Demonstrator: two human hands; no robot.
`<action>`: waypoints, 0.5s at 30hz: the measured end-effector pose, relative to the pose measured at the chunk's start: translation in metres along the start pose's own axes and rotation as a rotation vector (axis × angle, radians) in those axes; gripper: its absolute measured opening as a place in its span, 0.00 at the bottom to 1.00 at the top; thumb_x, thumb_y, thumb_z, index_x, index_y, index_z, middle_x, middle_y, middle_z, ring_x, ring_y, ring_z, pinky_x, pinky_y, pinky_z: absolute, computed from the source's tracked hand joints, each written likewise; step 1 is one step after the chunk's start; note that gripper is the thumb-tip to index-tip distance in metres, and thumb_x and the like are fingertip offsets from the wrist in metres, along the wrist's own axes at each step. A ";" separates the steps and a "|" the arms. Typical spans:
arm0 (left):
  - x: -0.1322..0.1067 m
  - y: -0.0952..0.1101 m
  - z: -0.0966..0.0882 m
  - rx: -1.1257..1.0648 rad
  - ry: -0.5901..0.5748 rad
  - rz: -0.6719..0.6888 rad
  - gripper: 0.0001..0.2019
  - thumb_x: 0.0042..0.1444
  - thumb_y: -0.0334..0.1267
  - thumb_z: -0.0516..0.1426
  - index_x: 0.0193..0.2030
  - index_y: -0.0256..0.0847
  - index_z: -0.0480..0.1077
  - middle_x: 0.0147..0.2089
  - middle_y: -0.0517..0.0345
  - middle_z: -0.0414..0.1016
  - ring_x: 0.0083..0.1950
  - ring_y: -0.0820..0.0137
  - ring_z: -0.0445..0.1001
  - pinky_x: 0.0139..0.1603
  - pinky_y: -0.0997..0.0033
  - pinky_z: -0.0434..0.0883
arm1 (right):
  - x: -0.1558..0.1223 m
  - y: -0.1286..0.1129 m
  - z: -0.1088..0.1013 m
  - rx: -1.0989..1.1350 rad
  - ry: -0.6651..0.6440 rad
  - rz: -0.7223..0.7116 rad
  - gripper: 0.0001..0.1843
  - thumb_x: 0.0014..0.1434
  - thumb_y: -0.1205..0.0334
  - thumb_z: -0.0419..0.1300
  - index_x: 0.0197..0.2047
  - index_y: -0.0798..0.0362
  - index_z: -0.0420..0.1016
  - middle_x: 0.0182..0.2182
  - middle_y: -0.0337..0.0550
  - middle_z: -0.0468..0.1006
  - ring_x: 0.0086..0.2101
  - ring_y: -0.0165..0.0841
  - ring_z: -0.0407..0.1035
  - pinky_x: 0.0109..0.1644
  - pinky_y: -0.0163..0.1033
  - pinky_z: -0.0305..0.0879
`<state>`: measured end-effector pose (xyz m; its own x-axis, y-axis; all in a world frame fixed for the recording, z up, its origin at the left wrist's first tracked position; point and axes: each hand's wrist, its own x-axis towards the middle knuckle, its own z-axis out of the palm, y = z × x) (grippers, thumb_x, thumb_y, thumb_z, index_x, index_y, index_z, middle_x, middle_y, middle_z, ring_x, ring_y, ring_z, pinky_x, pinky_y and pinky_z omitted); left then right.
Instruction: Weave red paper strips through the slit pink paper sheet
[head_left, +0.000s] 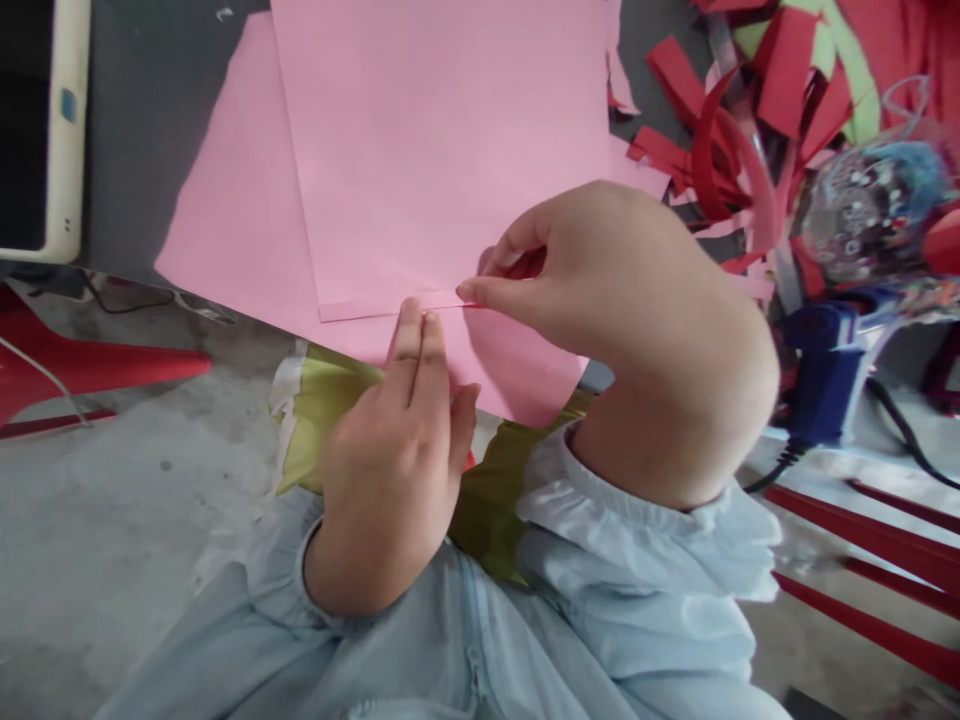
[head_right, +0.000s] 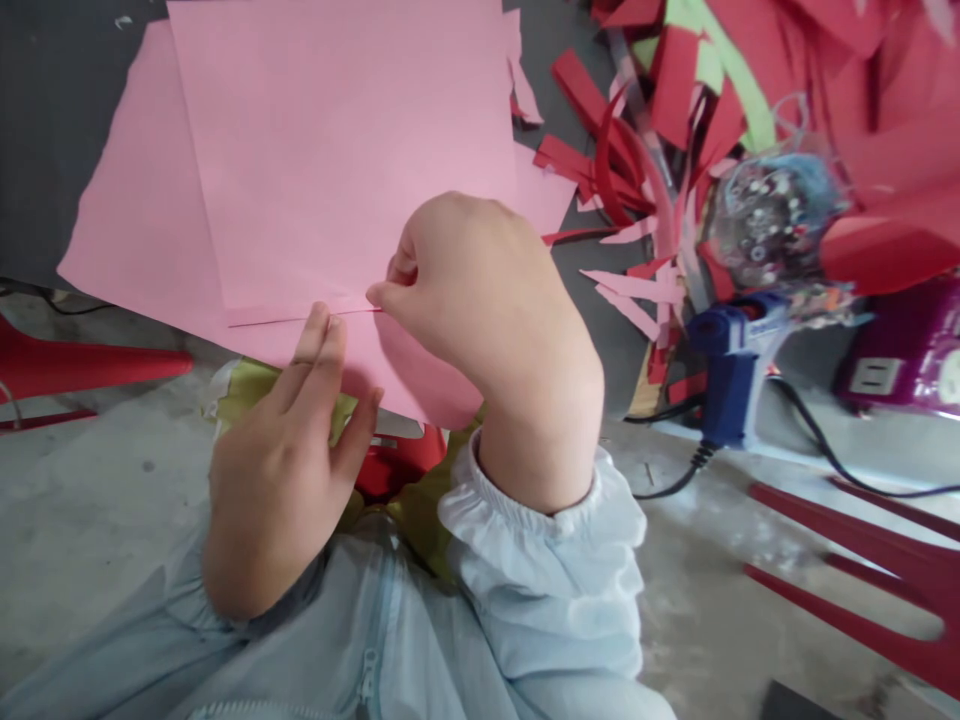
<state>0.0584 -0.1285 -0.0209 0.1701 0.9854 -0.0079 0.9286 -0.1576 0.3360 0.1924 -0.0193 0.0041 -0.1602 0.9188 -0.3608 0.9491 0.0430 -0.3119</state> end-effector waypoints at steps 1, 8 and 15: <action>0.000 0.001 0.001 -0.003 -0.004 0.005 0.22 0.69 0.39 0.50 0.67 0.33 0.63 0.71 0.46 0.61 0.43 0.63 0.82 0.31 0.67 0.73 | 0.000 0.000 0.000 -0.002 -0.004 -0.003 0.09 0.57 0.56 0.59 0.26 0.46 0.74 0.31 0.44 0.81 0.34 0.42 0.74 0.40 0.49 0.68; 0.001 0.004 0.008 0.010 -0.013 0.059 0.25 0.71 0.41 0.48 0.70 0.29 0.58 0.72 0.47 0.59 0.42 0.65 0.81 0.31 0.66 0.73 | -0.002 -0.001 0.000 -0.008 0.017 -0.014 0.09 0.57 0.57 0.57 0.26 0.46 0.72 0.30 0.44 0.81 0.33 0.42 0.74 0.39 0.48 0.67; 0.002 0.008 0.009 -0.065 -0.076 0.078 0.25 0.71 0.39 0.47 0.70 0.30 0.55 0.73 0.43 0.56 0.46 0.67 0.81 0.38 0.68 0.77 | -0.003 -0.004 -0.003 -0.004 -0.011 0.010 0.09 0.57 0.58 0.58 0.29 0.50 0.76 0.29 0.45 0.80 0.33 0.40 0.73 0.37 0.44 0.63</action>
<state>0.0695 -0.1285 -0.0271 0.2680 0.9621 -0.0501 0.8886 -0.2267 0.3987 0.1902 -0.0213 0.0089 -0.1535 0.9149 -0.3732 0.9519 0.0355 -0.3045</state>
